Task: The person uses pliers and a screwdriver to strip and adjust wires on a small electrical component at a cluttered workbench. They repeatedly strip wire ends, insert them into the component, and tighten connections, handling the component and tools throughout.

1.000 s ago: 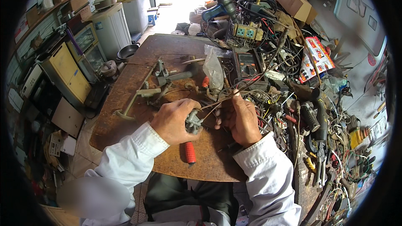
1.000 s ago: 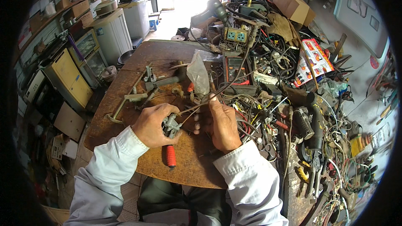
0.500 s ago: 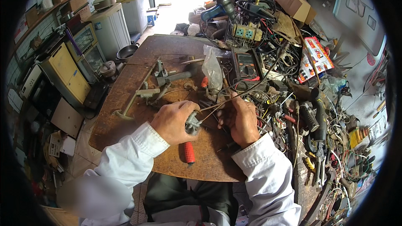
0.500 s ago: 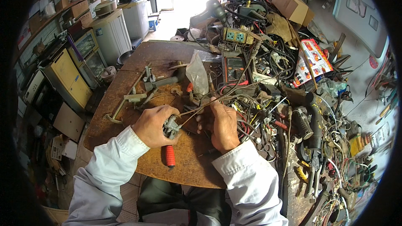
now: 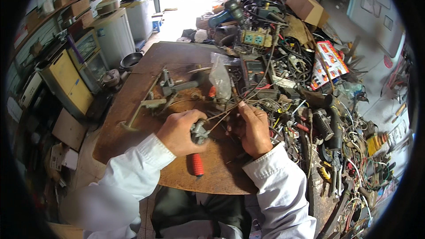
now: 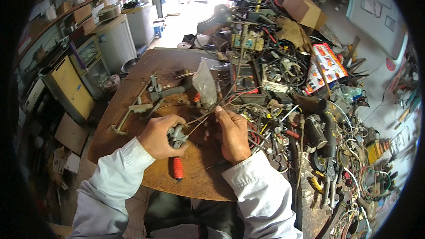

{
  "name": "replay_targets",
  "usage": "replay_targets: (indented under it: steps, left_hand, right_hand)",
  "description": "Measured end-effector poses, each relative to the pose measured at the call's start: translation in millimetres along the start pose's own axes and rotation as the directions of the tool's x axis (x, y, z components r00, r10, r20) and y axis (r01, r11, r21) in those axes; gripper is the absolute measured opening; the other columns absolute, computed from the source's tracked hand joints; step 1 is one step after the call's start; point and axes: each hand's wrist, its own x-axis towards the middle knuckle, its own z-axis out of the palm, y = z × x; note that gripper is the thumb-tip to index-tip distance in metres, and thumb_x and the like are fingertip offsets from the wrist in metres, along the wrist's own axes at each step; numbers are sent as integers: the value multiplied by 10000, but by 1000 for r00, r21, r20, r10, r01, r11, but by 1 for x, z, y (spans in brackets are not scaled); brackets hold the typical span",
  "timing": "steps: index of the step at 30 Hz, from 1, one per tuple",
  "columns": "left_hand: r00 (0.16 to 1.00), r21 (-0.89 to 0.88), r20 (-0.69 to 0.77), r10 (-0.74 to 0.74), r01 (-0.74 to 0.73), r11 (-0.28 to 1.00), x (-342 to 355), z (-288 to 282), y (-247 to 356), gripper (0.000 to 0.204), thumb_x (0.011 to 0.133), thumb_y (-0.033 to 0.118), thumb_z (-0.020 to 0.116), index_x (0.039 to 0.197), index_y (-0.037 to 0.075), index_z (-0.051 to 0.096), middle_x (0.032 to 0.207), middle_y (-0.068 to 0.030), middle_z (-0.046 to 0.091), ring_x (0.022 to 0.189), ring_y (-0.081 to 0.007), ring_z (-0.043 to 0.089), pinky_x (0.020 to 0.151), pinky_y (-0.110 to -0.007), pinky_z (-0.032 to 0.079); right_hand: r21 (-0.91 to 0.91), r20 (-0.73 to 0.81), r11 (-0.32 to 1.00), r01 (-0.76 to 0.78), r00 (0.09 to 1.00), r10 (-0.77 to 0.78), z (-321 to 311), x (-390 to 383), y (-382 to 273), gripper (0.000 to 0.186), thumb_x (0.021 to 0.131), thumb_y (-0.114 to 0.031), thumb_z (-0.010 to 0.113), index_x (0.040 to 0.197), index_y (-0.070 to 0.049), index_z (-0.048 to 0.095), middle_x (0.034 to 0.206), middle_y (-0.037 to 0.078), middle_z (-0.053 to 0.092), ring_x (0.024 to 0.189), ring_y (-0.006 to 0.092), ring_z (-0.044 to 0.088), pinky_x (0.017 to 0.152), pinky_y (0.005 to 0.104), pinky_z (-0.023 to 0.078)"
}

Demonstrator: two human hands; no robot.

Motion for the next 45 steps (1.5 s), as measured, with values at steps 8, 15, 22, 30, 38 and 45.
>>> replay_targets:
  steps: [8, 15, 22, 30, 38, 45]
  left_hand:
    - [999, -32, 50, -4, 6, 999, -1, -5, 3, 533, 626, 216, 855, 1054, 15, 611, 829, -143, 645, 728, -279, 652, 692, -366, 537]
    - [995, -105, 93, -46, 56, 993, -2, -10, 4, 564, 595, 196, 873, 1057, 2, 616, 801, -122, 633, 709, -177, 602, 694, -324, 509]
    - [986, -142, 145, -87, 107, 984, 1, -14, 7, 544, 592, 202, 860, 1040, 2, 624, 803, -102, 618, 714, -170, 582, 712, -310, 503]
    - [989, -146, 142, -40, 61, 987, 0, -14, 5, 528, 609, 215, 861, 1038, 13, 629, 834, -117, 649, 728, -195, 622, 719, -321, 519]
    - [993, -146, 108, -51, 67, 987, -1, -13, 2, 535, 581, 213, 860, 1021, 17, 627, 817, -102, 633, 713, -171, 589, 718, -316, 507]
    - [980, -116, 168, -104, 124, 985, -1, -15, 4, 550, 583, 221, 857, 1034, 11, 622, 814, -90, 625, 710, -161, 578, 708, -306, 500]
  right_hand:
    - [208, -32, 975, 82, 996, -77, -16, 4, -22, 409, 1041, -367, 454, 970, 11, 596, 790, 126, 637, 660, 242, 626, 622, 379, 545]
    - [315, 51, 949, -10, 999, -6, -24, 10, -24, 480, 1047, -420, 412, 1020, 23, 594, 874, 155, 664, 787, 285, 662, 713, 414, 565]
    - [297, 147, 953, -60, 989, 17, -19, 7, -19, 477, 1042, -438, 426, 1058, 12, 584, 934, 157, 669, 851, 298, 684, 773, 444, 585]
    - [309, 158, 950, -38, 987, -12, -20, 8, -21, 453, 1049, -423, 407, 1108, -6, 574, 967, 179, 679, 865, 314, 684, 785, 452, 571]
    - [342, 170, 939, -37, 985, -24, -25, 9, -22, 517, 1052, -448, 363, 1202, 6, 559, 1156, 182, 650, 1069, 321, 634, 928, 476, 509]
    - [430, -9, 895, 118, 992, -126, -37, 15, -28, 330, 1027, -306, 439, 1093, -5, 557, 1016, 178, 654, 937, 312, 655, 866, 442, 537]
